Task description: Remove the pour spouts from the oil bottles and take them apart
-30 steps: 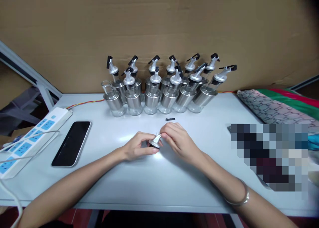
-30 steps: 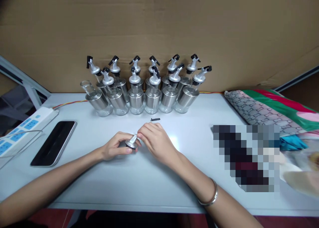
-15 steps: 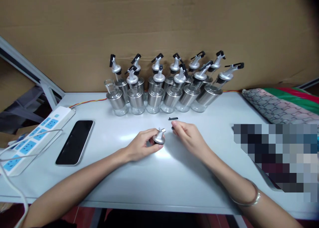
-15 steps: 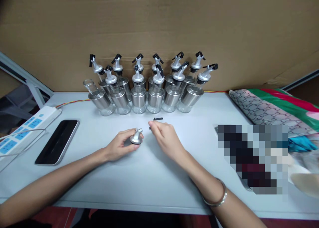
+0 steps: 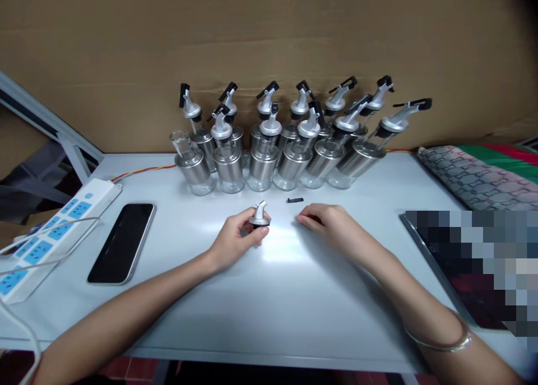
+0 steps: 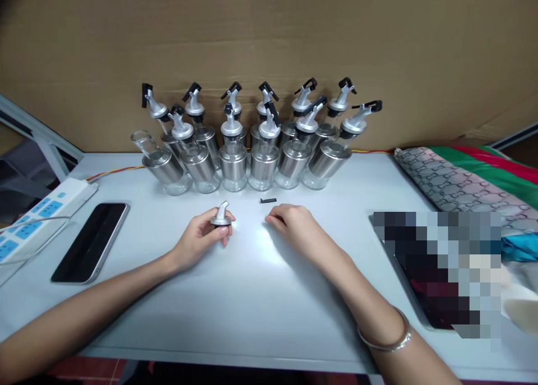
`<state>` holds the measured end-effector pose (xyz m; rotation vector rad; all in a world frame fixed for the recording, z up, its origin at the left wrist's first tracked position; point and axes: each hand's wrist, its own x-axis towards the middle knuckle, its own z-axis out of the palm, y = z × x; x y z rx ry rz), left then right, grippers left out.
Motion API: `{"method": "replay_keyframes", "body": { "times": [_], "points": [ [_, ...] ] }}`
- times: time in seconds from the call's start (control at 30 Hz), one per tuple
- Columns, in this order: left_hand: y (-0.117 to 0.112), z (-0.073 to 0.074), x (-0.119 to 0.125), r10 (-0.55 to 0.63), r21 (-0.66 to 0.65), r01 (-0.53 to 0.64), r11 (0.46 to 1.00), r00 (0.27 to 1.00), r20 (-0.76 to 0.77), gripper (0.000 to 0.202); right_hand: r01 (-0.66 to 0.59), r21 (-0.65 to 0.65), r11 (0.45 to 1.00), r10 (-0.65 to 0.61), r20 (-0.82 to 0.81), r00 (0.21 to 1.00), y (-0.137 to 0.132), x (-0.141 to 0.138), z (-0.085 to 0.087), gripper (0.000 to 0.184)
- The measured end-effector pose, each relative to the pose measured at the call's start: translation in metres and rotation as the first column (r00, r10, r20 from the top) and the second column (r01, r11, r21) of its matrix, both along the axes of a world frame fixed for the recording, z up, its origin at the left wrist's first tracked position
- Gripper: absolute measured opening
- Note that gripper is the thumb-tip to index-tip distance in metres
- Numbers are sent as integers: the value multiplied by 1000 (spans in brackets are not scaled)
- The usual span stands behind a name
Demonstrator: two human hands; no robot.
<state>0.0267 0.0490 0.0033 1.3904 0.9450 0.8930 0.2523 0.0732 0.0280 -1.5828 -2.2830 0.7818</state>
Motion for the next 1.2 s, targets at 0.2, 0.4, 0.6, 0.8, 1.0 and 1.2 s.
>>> {"method": "replay_keyframes", "body": {
  "times": [0.2,0.4,0.6,0.8,1.0,1.2],
  "points": [
    [-1,0,0,11,-12,-11,1000,1000,6,28,33,-28,999,-32,34,999,2,2,1,20],
    [0,-2,-1,13,-5,-12,1000,998,54,35,-4,-47,999,4,16,1000,2,2,1,21],
    [0,-2,0,25,0,-25,1000,997,67,38,1,-41,999,-1,-7,1000,2,2,1,23],
    [0,-3,0,18,-5,-18,1000,996,89,50,32,-7,999,-32,9,999,0,2,1,24],
    [-1,-5,0,35,29,-38,999,995,90,64,254,147,956,-221,-208,953,-2,3,15,27],
    [0,-10,-1,-12,263,20,965,999,-34,70,15,-66,998,-43,-459,888,-20,-21,18,33]
  ]
}}
